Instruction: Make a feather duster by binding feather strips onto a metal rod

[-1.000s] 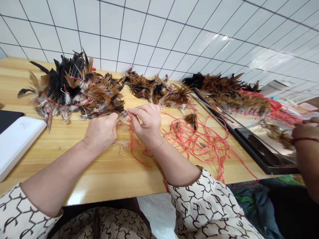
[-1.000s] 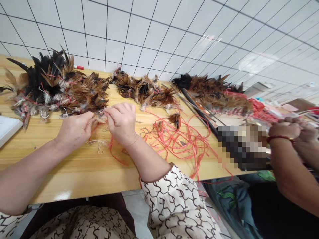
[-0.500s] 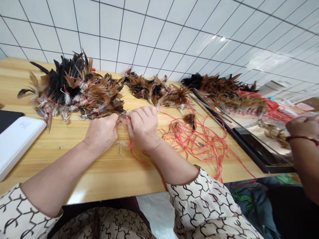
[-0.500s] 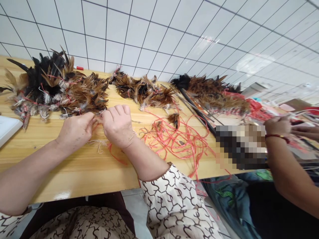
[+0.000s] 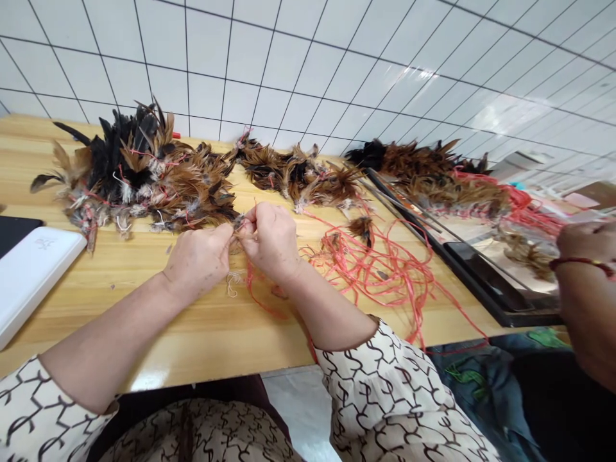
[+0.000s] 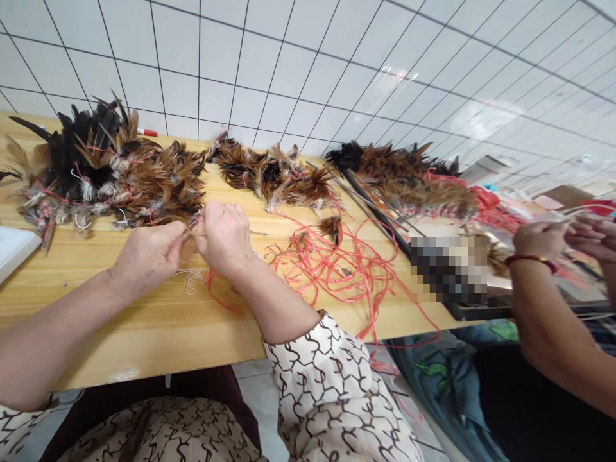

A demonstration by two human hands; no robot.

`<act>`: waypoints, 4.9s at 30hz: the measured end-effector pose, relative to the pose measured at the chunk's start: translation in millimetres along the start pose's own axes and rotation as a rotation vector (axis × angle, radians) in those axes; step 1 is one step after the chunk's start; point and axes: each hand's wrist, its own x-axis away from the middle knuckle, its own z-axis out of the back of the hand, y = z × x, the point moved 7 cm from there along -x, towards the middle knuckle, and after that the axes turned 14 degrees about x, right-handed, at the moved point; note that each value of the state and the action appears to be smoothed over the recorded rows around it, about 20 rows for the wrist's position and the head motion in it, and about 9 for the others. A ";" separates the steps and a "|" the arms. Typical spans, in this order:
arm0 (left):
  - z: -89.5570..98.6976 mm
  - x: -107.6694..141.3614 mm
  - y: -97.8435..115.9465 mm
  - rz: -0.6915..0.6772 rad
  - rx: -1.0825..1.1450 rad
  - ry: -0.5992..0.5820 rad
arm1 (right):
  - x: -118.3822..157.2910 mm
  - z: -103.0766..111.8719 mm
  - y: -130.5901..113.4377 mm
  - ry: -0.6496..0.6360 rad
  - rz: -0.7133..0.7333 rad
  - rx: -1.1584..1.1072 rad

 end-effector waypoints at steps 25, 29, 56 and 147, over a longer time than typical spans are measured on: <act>-1.5 -3.2 -17.3 0.163 0.026 -0.063 | -6.0 2.3 35.5 -0.095 -0.277 -0.816; -2.8 -3.5 -17.4 0.165 -0.044 -0.099 | -3.0 7.0 2.8 -0.160 0.123 -0.488; 15.3 -3.8 -17.8 -0.019 0.088 0.096 | 7.6 -33.2 8.9 -0.643 -0.326 -1.001; -23.2 3.6 -39.1 0.694 1.568 -0.159 | 10.7 -0.1 31.2 -0.099 -0.441 -0.888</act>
